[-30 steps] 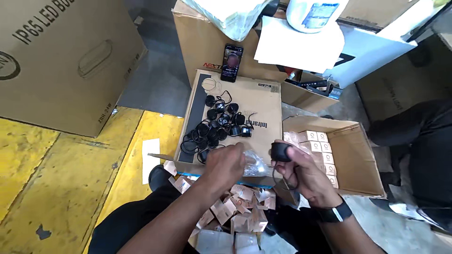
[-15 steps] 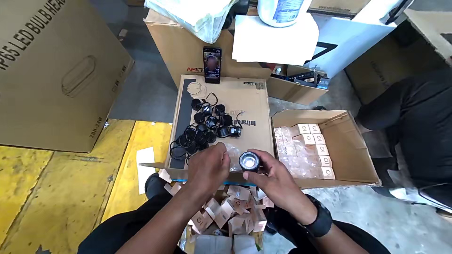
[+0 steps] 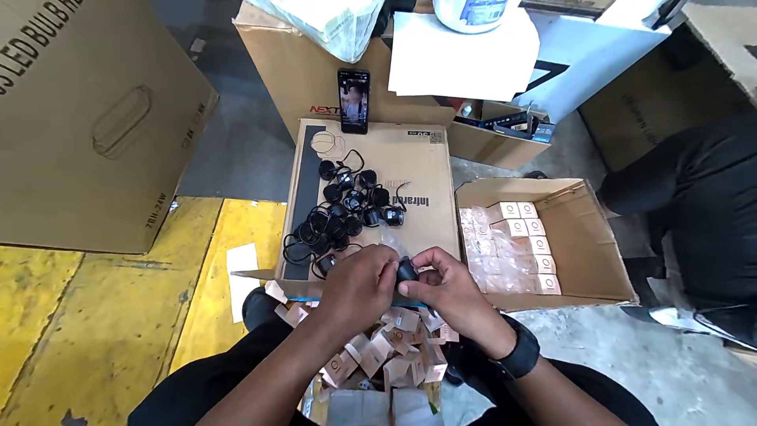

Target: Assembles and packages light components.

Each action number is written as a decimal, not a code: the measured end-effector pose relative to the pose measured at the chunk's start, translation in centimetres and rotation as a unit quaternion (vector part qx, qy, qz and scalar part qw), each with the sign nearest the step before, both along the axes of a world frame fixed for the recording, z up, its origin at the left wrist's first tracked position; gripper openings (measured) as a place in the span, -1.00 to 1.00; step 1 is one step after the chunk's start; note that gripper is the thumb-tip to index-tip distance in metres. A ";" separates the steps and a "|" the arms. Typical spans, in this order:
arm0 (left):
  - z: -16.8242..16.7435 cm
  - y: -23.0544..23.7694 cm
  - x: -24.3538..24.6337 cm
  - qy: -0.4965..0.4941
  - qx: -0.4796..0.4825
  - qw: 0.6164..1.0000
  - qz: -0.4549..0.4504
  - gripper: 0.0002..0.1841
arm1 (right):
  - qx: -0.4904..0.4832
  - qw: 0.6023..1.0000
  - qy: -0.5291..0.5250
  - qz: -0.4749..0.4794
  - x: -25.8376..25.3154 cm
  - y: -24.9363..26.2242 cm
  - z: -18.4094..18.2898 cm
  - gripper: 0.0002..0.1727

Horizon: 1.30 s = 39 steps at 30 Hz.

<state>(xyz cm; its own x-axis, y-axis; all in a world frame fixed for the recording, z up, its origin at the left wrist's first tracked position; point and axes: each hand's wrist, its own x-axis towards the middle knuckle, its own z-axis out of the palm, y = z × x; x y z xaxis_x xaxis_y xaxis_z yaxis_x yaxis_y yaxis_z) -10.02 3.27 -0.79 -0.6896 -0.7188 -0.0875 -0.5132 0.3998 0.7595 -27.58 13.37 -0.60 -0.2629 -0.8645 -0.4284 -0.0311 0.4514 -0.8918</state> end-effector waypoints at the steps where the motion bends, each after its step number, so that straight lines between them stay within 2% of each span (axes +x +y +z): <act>1: 0.0 0.1 0.1 0.005 -0.002 1.000 -0.006 -0.73 | 0.006 1.000 -0.008 -0.002 -0.1 0.0 0.1 -0.43; 7: 0.2 0.6 0.3 0.025 -0.022 0.997 -0.070 -0.74 | -0.001 1.000 -0.006 -0.015 0.0 -0.1 -0.2 -0.36; 12: 0.5 0.4 0.4 0.012 0.031 0.996 -0.087 -0.75 | 0.001 0.999 -0.013 0.043 -0.7 -0.3 -0.3 -0.05; 14: 0.7 0.5 0.3 -0.003 0.037 0.993 -0.116 -0.76 | 0.009 0.998 -0.001 0.063 -1.0 -0.4 -0.5 -0.02; 16: 0.8 0.5 0.3 -0.013 0.028 0.991 -0.131 -0.76 | 0.019 0.995 0.028 0.089 -1.2 -0.2 -0.7 -0.26; 19: 0.4 0.7 0.4 -0.014 -0.033 0.990 -0.140 -0.75 | 0.041 0.991 0.067 0.104 -1.1 -0.1 -1.1 -0.75; 20: 0.1 0.8 0.4 -0.011 -0.064 0.987 -0.145 -0.74 | 0.045 0.991 0.074 0.106 -1.1 -0.1 -1.1 -0.85; 22: -0.6 1.3 0.4 -0.008 -0.147 0.976 -0.161 -0.76 | 0.046 0.990 0.075 0.114 -1.1 -0.2 -1.1 -0.83; 24: -1.0 1.7 0.2 -0.015 -0.175 0.971 -0.161 -0.78 | 0.035 0.990 0.071 0.114 -1.2 -0.2 -0.9 -0.81; 26: -0.7 1.8 0.2 -0.022 -0.132 0.982 -0.136 -0.76 | 0.020 0.993 0.063 0.093 -1.3 -0.3 -0.6 -0.80; 28: 0.3 1.5 0.2 -0.003 0.005 0.996 -0.085 -0.75 | -0.019 1.000 0.017 0.018 -1.6 -0.4 -0.4 -0.71; 30: 1.0 1.0 0.1 0.077 0.147 0.986 -0.010 -0.80 | -0.041 0.994 -0.051 -0.088 -2.1 -0.6 -0.6 -0.63; 31: 1.1 0.7 0.1 0.131 0.196 0.971 0.026 -0.84 | -0.041 0.989 -0.070 -0.120 -2.4 -0.7 -1.0 -0.67; 32: 1.2 0.3 0.0 0.176 0.235 0.954 0.057 -0.88 | -0.034 0.990 -0.067 -0.116 -2.7 -0.6 -1.5 -0.70; 33: 1.2 0.0 0.0 0.210 0.268 0.937 0.083 -0.90 | -0.023 0.997 -0.043 -0.063 -2.9 -0.4 -1.8 -0.63; 35: 1.1 -0.4 -0.1 0.241 0.311 0.912 0.114 -0.92 | -0.003 0.997 -0.021 0.073 -2.8 -0.2 -1.8 -0.31; 36: 1.0 -0.4 -0.2 0.247 0.325 0.905 0.121 -0.92 | -0.006 0.994 -0.037 0.105 -2.3 -0.2 -1.6 -0.23; 37: 0.8 -0.3 -0.3 0.252 0.334 0.900 0.124 -0.92 | -0.016 0.993 -0.047 0.110 -1.8 -0.2 -1.6 -0.24; 39: 0.5 -0.3 -0.4 0.252 0.347 0.895 0.123 -0.92 | -0.032 0.996 -0.017 0.083 -0.8 -0.4 -2.0 -0.49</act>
<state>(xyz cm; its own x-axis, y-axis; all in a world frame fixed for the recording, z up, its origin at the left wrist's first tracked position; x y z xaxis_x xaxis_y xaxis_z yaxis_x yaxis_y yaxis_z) -10.45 2.99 -0.24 -0.5956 -0.7474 -0.2942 -0.0436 -0.3356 0.9410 -28.40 12.95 -2.58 -0.1013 -0.9205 -0.3775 -0.0698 0.3851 -0.9202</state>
